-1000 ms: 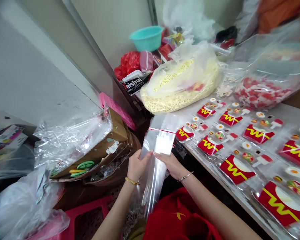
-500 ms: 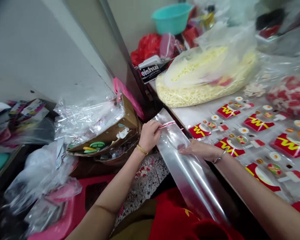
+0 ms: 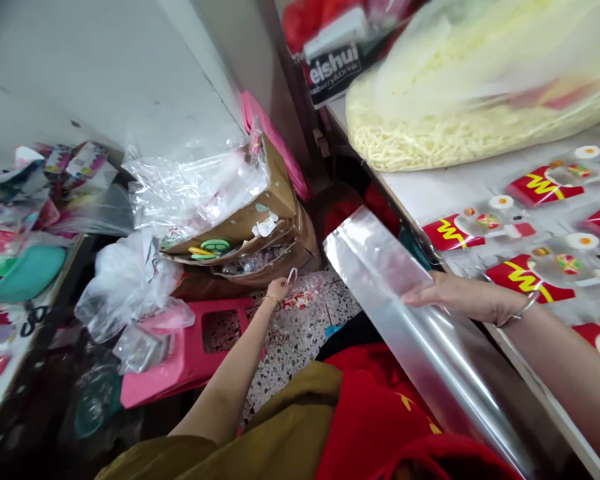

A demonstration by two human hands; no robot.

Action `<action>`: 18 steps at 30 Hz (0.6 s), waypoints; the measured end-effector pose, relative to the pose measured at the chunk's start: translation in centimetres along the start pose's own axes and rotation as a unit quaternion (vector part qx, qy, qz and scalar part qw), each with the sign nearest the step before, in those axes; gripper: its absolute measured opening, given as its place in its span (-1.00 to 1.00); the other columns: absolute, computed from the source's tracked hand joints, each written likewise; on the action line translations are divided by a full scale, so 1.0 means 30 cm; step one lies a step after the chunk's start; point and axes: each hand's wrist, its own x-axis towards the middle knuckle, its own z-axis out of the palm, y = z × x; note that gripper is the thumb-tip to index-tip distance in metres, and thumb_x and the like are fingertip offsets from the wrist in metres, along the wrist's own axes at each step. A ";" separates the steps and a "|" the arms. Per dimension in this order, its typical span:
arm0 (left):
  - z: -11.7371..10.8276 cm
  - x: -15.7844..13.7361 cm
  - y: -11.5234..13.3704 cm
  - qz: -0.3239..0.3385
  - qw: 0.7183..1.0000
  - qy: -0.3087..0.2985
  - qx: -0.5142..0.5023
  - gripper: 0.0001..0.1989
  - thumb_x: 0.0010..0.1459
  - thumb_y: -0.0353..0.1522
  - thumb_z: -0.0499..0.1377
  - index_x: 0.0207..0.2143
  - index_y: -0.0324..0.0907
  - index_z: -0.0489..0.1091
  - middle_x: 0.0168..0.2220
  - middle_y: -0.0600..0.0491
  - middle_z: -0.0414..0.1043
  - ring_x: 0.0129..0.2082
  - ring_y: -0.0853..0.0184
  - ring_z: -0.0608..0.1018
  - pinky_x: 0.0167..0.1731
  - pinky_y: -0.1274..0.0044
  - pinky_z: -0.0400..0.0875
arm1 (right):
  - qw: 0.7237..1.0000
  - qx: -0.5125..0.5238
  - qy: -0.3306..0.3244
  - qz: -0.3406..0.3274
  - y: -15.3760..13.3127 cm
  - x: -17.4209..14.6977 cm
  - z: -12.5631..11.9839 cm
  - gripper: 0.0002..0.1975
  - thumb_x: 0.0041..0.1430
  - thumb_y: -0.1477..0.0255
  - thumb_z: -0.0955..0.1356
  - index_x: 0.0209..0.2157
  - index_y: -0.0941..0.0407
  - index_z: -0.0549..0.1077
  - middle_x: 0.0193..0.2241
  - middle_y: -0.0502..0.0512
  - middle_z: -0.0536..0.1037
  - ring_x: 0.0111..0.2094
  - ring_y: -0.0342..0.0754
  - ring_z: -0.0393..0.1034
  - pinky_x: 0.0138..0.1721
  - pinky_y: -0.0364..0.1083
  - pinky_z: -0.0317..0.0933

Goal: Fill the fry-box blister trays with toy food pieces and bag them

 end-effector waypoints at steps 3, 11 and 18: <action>-0.005 -0.029 -0.066 -0.026 0.999 0.028 -0.018 -0.59 -0.29 -0.50 0.39 -0.28 -0.32 0.45 -0.25 -0.19 0.47 -0.09 0.07 0.47 -0.07 0.39 0.29 | 0.996 0.077 0.054 -0.001 -0.028 0.011 -0.040 -0.62 -0.07 0.12 0.44 -0.24 0.03 0.60 -0.01 0.11 0.48 0.12 0.19 0.23 0.22 0.12 0.02; -0.089 -0.079 0.409 0.263 0.896 -0.103 -0.342 -0.32 0.06 -0.14 0.24 0.20 -0.09 0.14 0.12 -0.12 0.27 0.08 0.20 0.38 0.04 0.42 0.29 | 0.950 0.302 0.075 -0.030 -0.123 0.087 0.052 -0.74 -0.03 0.30 0.49 -0.31 0.16 0.59 -0.19 0.20 0.57 -0.12 0.10 0.45 -0.01 0.01 0.31; -0.010 -0.235 0.734 0.291 0.786 -0.327 -0.436 -0.31 -0.09 -0.10 0.33 0.09 -0.13 0.27 0.05 -0.10 0.32 -0.06 0.16 0.46 -0.11 0.43 0.38 | 0.918 0.388 -0.068 -0.041 -0.018 0.028 0.192 -0.69 -0.02 0.34 0.49 -0.21 0.18 0.55 -0.28 0.15 0.60 -0.28 0.02 0.50 -0.20 -0.08 0.38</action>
